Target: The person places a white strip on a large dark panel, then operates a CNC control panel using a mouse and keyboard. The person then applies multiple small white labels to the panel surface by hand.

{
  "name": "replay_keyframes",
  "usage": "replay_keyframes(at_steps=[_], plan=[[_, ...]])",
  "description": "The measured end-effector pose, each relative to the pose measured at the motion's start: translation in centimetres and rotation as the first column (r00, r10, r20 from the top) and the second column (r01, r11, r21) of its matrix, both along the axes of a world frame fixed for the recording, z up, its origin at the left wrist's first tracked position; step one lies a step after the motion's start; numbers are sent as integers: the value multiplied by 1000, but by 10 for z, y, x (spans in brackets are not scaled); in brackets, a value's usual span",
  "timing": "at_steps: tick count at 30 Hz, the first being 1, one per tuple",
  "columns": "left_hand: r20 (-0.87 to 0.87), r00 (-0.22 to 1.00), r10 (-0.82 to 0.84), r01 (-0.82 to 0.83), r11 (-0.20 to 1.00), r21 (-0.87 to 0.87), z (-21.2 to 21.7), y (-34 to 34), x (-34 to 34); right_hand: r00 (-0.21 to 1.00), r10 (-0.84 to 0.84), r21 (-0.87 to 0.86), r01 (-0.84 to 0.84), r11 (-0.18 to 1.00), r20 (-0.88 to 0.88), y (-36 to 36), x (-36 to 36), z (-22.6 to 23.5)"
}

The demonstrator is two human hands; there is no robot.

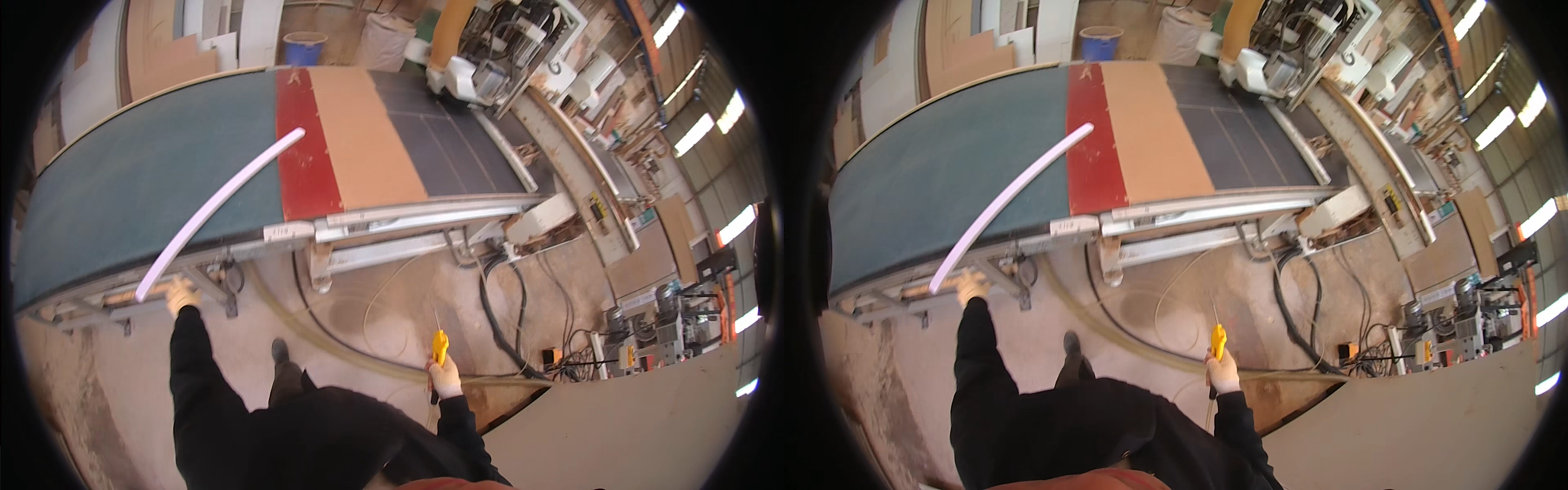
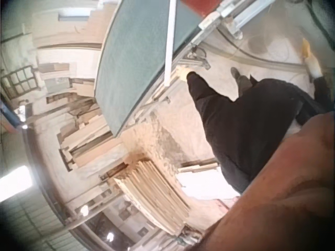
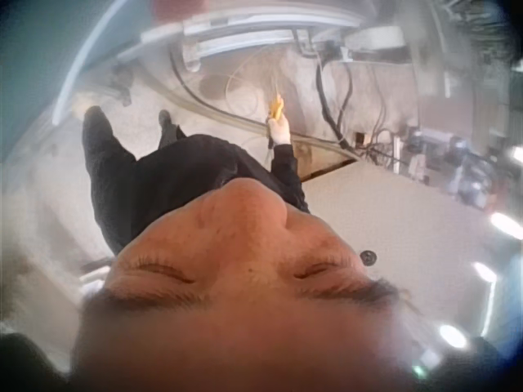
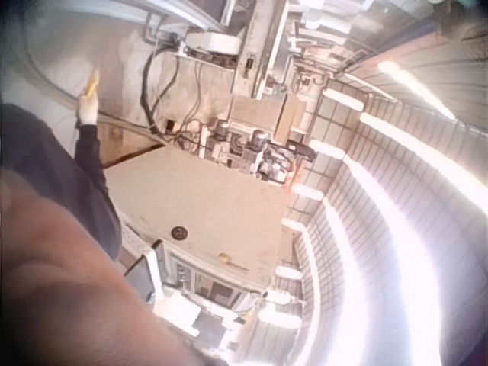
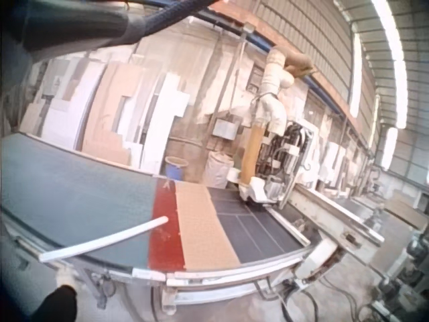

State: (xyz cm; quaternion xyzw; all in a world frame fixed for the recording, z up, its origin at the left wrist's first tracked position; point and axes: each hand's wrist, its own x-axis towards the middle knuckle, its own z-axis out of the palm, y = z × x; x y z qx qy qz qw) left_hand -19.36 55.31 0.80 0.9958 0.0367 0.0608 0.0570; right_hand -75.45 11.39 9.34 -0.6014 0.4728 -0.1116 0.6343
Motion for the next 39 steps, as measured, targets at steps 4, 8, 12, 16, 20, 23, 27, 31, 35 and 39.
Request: replay_keyframes(at_steps=[4, 8, 12, 16, 20, 23, 27, 31, 35, 39], plan=[[-186, 972, 146, -139, 989, 51, 40, 29, 88, 998, -69, -28, 69, 997, -13, 2, 95, 13], [-360, 926, 109, -66, 990, 129, 59, 49, 137, 999, -11, -55, 8, 998, -53, -11, 181, 34], [-474, 877, 79, -3, 987, 159, 26, 69, 163, 996, 76, 10, -75, 997, -49, -17, 238, 39], [-412, 910, 47, 41, 979, 202, -17, 82, 152, 979, 194, 89, -188, 978, -68, -8, 280, 22], [-434, 890, -137, 102, 989, -104, -28, 79, 73, 946, 315, 27, -313, 949, -81, -4, 329, 3], [-440, 897, -47, -47, 978, -201, -28, 68, -7, 946, 297, -84, -309, 947, -128, -10, 363, -3], [-440, 896, -64, -103, 933, -345, -20, 59, -95, 935, 354, -28, -355, 934, -37, -25, 379, -5], [-458, 888, -37, -179, 890, -419, 4, 41, -134, 938, 342, 11, -342, 940, -65, -33, 348, -12], [-425, 896, -131, -84, 889, -451, 33, 7, -126, 982, 100, -44, -109, 993, -161, -38, 294, -27], [-360, 893, -271, 39, 842, -538, 43, -59, -91, 996, 40, -21, -42, 999, -75, -43, 224, -36]])
